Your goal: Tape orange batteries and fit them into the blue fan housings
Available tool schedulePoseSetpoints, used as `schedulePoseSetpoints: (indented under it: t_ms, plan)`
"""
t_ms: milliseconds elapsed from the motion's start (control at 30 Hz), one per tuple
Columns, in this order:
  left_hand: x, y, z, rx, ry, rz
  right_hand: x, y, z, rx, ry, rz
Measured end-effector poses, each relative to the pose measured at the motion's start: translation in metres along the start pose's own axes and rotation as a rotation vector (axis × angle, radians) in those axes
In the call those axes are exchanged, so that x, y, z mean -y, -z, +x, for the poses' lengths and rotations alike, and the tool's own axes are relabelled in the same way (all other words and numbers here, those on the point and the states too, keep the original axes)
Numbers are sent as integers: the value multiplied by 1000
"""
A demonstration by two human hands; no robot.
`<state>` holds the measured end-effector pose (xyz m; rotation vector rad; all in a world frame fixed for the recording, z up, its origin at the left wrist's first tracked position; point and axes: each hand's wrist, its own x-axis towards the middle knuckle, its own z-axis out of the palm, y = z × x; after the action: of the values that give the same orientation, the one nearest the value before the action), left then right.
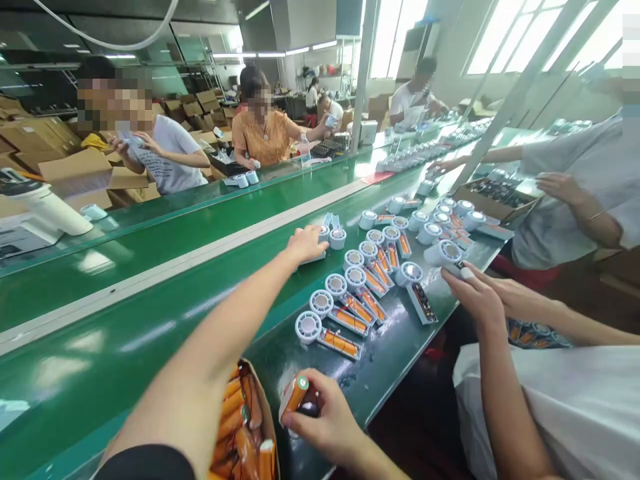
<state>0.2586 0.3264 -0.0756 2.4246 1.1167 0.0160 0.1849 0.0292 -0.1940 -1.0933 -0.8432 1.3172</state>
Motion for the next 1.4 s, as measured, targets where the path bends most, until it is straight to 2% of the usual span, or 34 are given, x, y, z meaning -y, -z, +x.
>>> schedulePoseSetpoints:
  t_ms: [100,200,300,400,500,567,633,700,767,800,867,967,1000,1100,1167,1233,1333,1400]
  plan:
    - [-19,-25,36,35,36,87,-7,5,0,-58,57,-112]
    - [-25,-37,48,39,30,31,-12,14,-1,-104,114,-243]
    - [-20,-31,42,-30,-5,-18,-16,16,-2,-104,122,-275]
    - [2,-8,15,-94,-51,-6,-19,12,-3,-128,87,-238]
    - [52,24,-41,-148,-124,41,-17,8,-5,-129,53,-194]
    - [101,47,-99,-140,-87,56,-11,8,-4,-89,58,-175]
    - [154,65,-171,-117,2,59,-4,9,-5,-65,70,-160]
    - [201,76,-250,-91,167,67,1,11,-7,-69,71,-164]
    - [231,79,-330,-53,341,80,4,13,-9,-73,65,-188]
    - [239,76,-367,-48,403,81,4,14,-10,-74,64,-195]
    - [241,66,-437,-74,482,85,3,18,-12,-81,55,-192]
    - [220,39,-526,-138,534,151,0,22,-12,-118,11,-187]
    - [209,28,-552,-156,511,185,-1,22,-12,-136,-6,-189]
    - [175,-9,-612,-343,322,248,0,20,-12,-214,-34,-186]
    - [160,-31,-633,-373,257,229,2,15,-12,-258,-20,-184]
    - [155,-51,-639,-346,238,266,4,9,-13,-292,15,-214]
    - [164,-70,-627,-301,219,278,7,3,-16,-338,59,-298]
    - [174,-73,-615,-248,245,221,6,3,-18,-370,77,-338]
